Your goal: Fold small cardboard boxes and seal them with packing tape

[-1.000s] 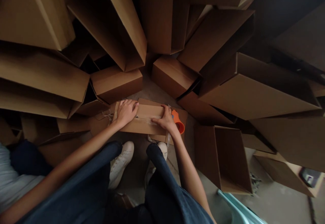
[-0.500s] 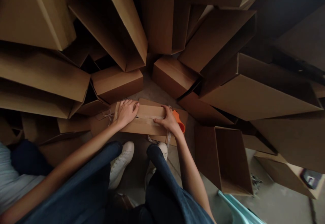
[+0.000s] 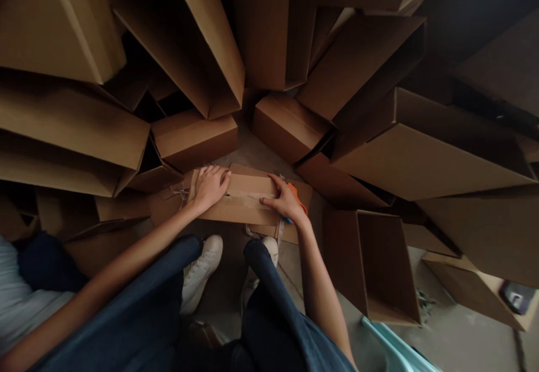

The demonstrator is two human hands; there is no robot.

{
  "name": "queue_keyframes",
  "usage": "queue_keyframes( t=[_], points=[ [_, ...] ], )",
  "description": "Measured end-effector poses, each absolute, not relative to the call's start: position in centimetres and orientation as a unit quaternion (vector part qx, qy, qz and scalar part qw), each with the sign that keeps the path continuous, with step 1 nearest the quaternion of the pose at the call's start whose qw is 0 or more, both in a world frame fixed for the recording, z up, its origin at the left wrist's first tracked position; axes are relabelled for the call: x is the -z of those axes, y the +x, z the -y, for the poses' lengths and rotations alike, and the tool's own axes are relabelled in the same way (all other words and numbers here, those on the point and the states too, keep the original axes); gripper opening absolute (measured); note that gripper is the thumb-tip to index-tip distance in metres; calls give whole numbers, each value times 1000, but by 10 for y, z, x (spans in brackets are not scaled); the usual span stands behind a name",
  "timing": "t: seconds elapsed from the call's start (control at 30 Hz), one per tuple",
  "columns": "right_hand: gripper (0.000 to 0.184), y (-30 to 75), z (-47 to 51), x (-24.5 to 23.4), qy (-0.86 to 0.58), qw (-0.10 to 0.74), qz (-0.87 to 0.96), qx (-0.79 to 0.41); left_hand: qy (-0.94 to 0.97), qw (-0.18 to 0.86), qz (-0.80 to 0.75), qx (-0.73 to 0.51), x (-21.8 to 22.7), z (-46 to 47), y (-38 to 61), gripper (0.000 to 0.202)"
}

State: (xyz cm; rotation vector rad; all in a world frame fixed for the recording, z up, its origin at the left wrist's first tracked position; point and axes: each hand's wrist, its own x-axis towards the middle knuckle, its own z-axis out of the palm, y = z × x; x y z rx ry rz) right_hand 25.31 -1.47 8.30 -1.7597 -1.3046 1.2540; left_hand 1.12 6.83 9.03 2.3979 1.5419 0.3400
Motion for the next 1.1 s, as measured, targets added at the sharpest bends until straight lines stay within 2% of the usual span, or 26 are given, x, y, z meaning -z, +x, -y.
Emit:
queue_keyframes(
  t=[0.5,1.0,1.1],
  points=[
    [85,276,18,-86,-577,322,475,-582,829,135,-529,-122,-89,-68,10,33],
    [81,283,24,-78,-540,346,454,-619,826,149,-529,-123,-88,-68,10,33],
    [75,281,28,-75,-541,364,446,-613,827,149,-529,-120,-89,-67,10,34]
  ],
)
